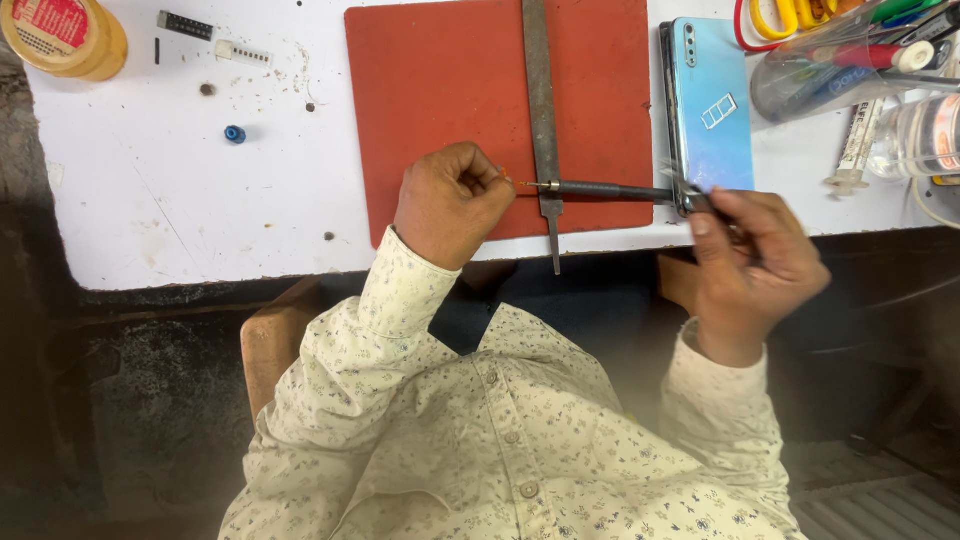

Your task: The person picks up a small electronic component from the workbench, applies flux paste to it, holds it with tweezers, and solders it with a soldering iron while feeding solder wire, then sets the component down on the mat.

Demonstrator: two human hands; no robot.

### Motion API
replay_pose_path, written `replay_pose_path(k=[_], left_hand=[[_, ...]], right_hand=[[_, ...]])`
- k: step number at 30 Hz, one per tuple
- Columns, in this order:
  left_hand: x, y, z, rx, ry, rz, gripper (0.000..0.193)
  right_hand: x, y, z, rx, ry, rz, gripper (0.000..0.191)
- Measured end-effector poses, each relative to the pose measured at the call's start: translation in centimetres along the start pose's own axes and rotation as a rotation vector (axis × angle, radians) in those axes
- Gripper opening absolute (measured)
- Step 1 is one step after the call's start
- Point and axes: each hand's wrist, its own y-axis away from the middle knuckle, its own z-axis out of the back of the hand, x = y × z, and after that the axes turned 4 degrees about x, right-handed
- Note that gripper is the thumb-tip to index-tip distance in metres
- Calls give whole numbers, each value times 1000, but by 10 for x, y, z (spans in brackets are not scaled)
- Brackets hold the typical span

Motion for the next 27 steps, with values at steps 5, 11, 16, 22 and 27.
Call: replay_pose_path(k=[5, 11, 16, 22, 27], left_hand=[[-1, 0, 0, -5, -19, 8, 13], [0, 1, -1, -17, -14, -16, 13], [1, 1, -1, -26, -19, -20, 13], [1, 2, -1, -21, -20, -17, 13], [1, 1, -1, -17, -25, -10, 14]], right_hand=[[3, 1, -20, 129, 24, 65, 20], [-5, -3, -36, 213, 36, 258, 23], [-8, -10, -41, 278, 119, 310, 24], [-7, -14, -45, 291, 153, 324, 22], [-9, -15, -44, 274, 160, 333, 20]])
